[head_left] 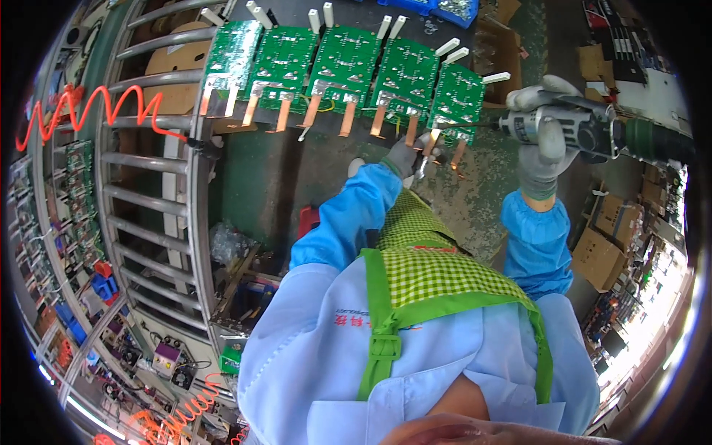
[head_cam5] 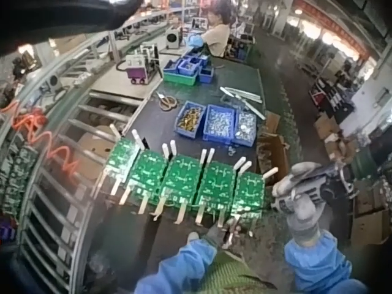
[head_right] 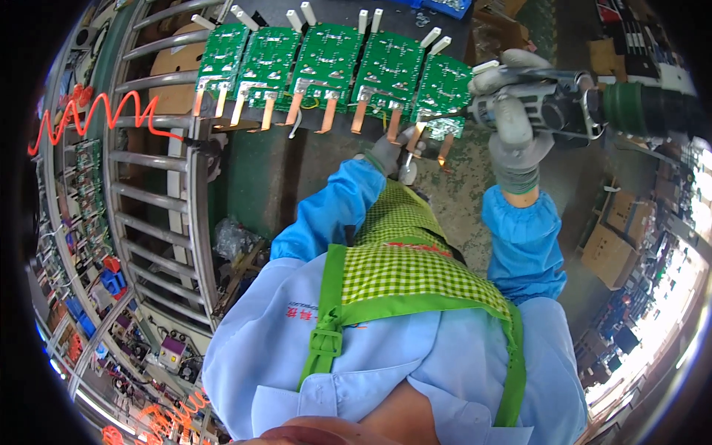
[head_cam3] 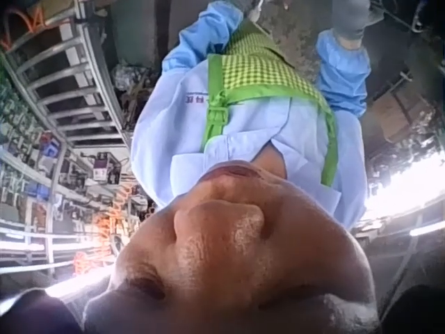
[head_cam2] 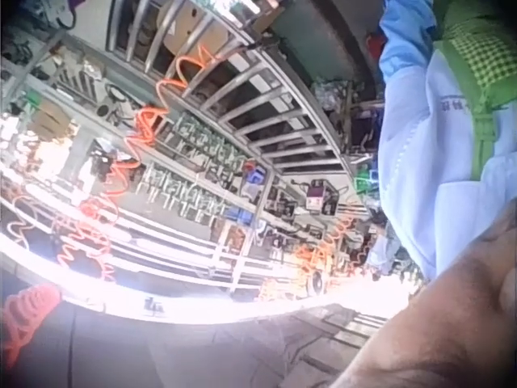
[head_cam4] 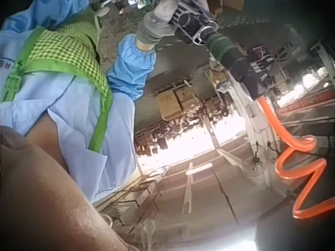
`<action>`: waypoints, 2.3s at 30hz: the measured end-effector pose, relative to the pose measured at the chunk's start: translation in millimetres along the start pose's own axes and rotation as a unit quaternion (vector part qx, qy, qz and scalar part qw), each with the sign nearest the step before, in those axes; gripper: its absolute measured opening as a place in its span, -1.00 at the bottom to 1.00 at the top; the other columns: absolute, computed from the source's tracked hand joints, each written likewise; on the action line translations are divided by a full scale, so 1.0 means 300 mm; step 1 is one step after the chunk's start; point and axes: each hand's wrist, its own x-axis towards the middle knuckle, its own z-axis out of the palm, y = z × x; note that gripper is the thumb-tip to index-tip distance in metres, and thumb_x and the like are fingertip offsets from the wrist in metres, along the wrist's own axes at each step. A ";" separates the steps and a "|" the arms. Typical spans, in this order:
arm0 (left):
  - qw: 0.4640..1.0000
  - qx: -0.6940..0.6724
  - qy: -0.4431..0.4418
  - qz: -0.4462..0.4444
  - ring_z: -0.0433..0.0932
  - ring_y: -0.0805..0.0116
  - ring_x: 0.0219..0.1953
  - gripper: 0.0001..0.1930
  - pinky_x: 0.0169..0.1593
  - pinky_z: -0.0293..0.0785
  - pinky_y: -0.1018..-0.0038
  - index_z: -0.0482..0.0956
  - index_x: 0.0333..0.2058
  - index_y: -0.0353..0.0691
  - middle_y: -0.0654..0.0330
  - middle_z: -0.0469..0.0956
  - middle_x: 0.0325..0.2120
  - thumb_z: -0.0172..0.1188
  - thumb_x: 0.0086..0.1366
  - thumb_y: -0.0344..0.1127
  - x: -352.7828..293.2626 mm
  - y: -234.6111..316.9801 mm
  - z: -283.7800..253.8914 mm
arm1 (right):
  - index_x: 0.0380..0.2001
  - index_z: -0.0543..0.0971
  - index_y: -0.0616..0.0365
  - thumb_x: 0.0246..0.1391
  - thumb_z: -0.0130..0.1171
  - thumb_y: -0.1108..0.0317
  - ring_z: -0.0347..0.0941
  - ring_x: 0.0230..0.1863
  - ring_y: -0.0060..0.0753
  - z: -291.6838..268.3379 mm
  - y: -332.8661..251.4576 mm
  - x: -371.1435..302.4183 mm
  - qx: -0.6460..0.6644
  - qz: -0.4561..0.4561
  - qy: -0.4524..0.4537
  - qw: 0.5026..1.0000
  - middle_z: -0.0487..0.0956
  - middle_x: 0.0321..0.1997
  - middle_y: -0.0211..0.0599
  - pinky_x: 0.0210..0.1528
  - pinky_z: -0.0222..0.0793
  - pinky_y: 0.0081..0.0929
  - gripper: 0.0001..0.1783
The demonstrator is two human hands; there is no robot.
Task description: Attaching and securing metal terminals and connectors onto printed circuit board modules using an electric screwdriver.
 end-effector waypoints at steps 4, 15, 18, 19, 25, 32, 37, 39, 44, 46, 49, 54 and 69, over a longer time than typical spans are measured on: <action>0.998 0.051 0.029 0.036 0.46 0.41 -0.44 -0.70 -0.45 0.42 0.53 0.42 -0.13 -0.29 0.17 0.49 -0.39 0.06 0.27 -0.21 0.014 -0.019 -0.029 | -0.09 0.35 0.35 -0.10 0.10 0.20 0.45 -0.38 -0.32 0.001 0.000 0.000 0.010 0.014 -0.014 1.000 0.50 -0.43 -0.18 -0.23 0.43 -0.30 -0.46; 0.997 -0.064 -0.012 0.033 0.48 0.42 -0.45 -0.60 -0.49 0.49 0.57 0.37 -0.09 -0.26 0.12 0.49 -0.30 0.11 0.23 -0.09 0.004 -0.033 0.002 | -0.03 0.32 0.37 -0.04 0.11 0.50 0.50 -0.30 -0.49 -0.033 0.021 0.007 0.166 -0.016 -0.117 0.979 0.57 -0.32 -0.15 -0.24 0.46 -0.58 -0.55; 0.997 -0.009 0.011 0.073 0.40 0.44 -0.44 -0.75 -0.46 0.38 0.57 0.42 -0.13 -0.26 0.16 0.45 -0.35 -0.01 0.32 -0.23 -0.006 -0.043 0.023 | -0.08 0.33 0.41 -0.10 0.14 0.19 0.48 -0.38 -0.33 -0.029 0.007 -0.001 0.040 0.007 -0.066 0.997 0.53 -0.40 -0.15 -0.23 0.46 -0.36 -0.42; 0.997 -0.011 0.013 0.075 0.40 0.44 -0.44 -0.75 -0.46 0.38 0.57 0.42 -0.13 -0.26 0.16 0.45 -0.35 -0.01 0.32 -0.23 0.000 -0.047 0.019 | -0.10 0.34 0.39 -0.09 0.13 0.22 0.48 -0.39 -0.33 -0.031 0.004 -0.001 0.048 0.003 -0.070 0.996 0.53 -0.40 -0.14 -0.24 0.47 -0.36 -0.46; 0.995 -0.029 0.062 0.068 0.37 0.52 -0.45 -0.73 -0.46 0.34 0.58 0.42 -0.12 -0.28 0.15 0.45 -0.35 -0.04 0.33 -0.22 -0.026 -0.043 0.044 | -0.21 0.36 0.28 -0.01 0.14 0.26 0.50 -0.38 -0.33 -0.046 0.038 -0.008 0.069 -0.050 -0.109 0.990 0.53 -0.38 -0.13 -0.30 0.50 -0.39 -0.63; 0.995 -0.045 0.024 0.080 0.43 0.48 -0.49 -0.72 -0.51 0.40 0.57 0.39 -0.10 -0.28 0.10 0.50 -0.32 0.02 0.30 -0.23 -0.010 -0.043 0.038 | -0.13 0.35 0.32 -0.01 0.07 0.32 0.49 -0.39 -0.33 -0.062 0.034 0.011 0.042 -0.026 -0.091 0.995 0.53 -0.40 -0.12 -0.24 0.48 -0.31 -0.61; 0.994 -0.072 0.052 0.067 0.41 0.43 -0.45 -0.68 -0.50 0.36 0.56 0.36 -0.02 -0.30 0.06 0.47 -0.29 0.00 0.31 -0.27 -0.023 -0.022 0.022 | -0.08 0.34 0.34 0.00 0.08 0.31 0.49 -0.37 -0.33 -0.060 0.047 -0.004 0.115 -0.029 -0.105 0.987 0.53 -0.38 -0.14 -0.23 0.48 -0.35 -0.56; 0.995 -0.028 0.067 0.061 0.41 0.43 -0.47 -0.71 -0.51 0.37 0.55 0.38 -0.06 -0.31 0.08 0.47 -0.32 0.01 0.31 -0.28 -0.020 -0.026 0.043 | -0.11 0.35 0.32 0.01 0.09 0.29 0.50 -0.36 -0.33 -0.062 0.023 -0.003 0.091 -0.018 -0.108 0.990 0.54 -0.38 -0.14 -0.25 0.49 -0.36 -0.59; 0.995 -0.011 0.062 0.072 0.46 0.41 -0.47 -0.68 -0.51 0.45 0.62 0.38 -0.09 -0.33 0.07 0.48 -0.34 -0.04 0.33 -0.20 -0.043 -0.015 0.085 | -0.06 0.34 0.33 0.01 0.08 0.32 0.50 -0.36 -0.35 -0.070 0.044 -0.003 0.102 -0.016 -0.131 0.986 0.54 -0.36 -0.14 -0.24 0.47 -0.42 -0.56; 0.994 -0.028 0.089 0.055 0.49 0.39 -0.48 -0.66 -0.52 0.45 0.64 0.39 -0.07 -0.33 0.05 0.50 -0.32 -0.09 0.35 -0.18 -0.056 0.002 0.089 | -0.06 0.35 0.34 0.00 0.08 0.32 0.50 -0.33 -0.34 -0.073 0.048 0.018 0.075 -0.028 -0.124 0.989 0.54 -0.36 -0.14 -0.23 0.46 -0.38 -0.56; 0.985 0.144 0.091 0.040 0.49 0.43 -0.51 -0.65 -0.55 0.46 0.61 0.35 -0.04 -0.36 0.09 0.51 -0.35 -0.02 0.32 -0.22 -0.040 0.007 0.042 | -0.05 0.34 0.38 -0.01 0.09 0.27 0.49 -0.32 -0.32 -0.101 0.046 0.044 0.258 -0.011 -0.116 0.959 0.54 -0.36 -0.16 -0.21 0.44 -0.35 -0.50; 0.982 0.163 0.087 0.046 0.51 0.47 -0.39 -0.59 -0.41 0.46 0.63 0.26 0.10 -0.33 0.13 0.51 -0.28 -0.07 0.33 -0.28 -0.070 -0.102 -0.059 | -0.07 0.34 0.41 -0.05 0.02 0.28 0.49 -0.36 -0.30 -0.196 -0.029 0.047 0.088 -0.011 -0.084 0.993 0.53 -0.38 -0.12 -0.22 0.45 -0.32 -0.50; 0.998 -0.031 -0.015 0.050 0.49 0.38 -0.40 -0.66 -0.47 0.52 0.54 0.36 -0.02 -0.29 0.08 0.49 -0.25 -0.03 0.31 -0.22 0.056 -0.224 0.072 | -0.06 0.35 0.40 -0.06 0.12 0.31 0.51 -0.36 -0.33 -0.250 0.046 -0.015 0.121 -0.012 -0.109 0.986 0.55 -0.38 -0.15 -0.23 0.48 -0.39 -0.50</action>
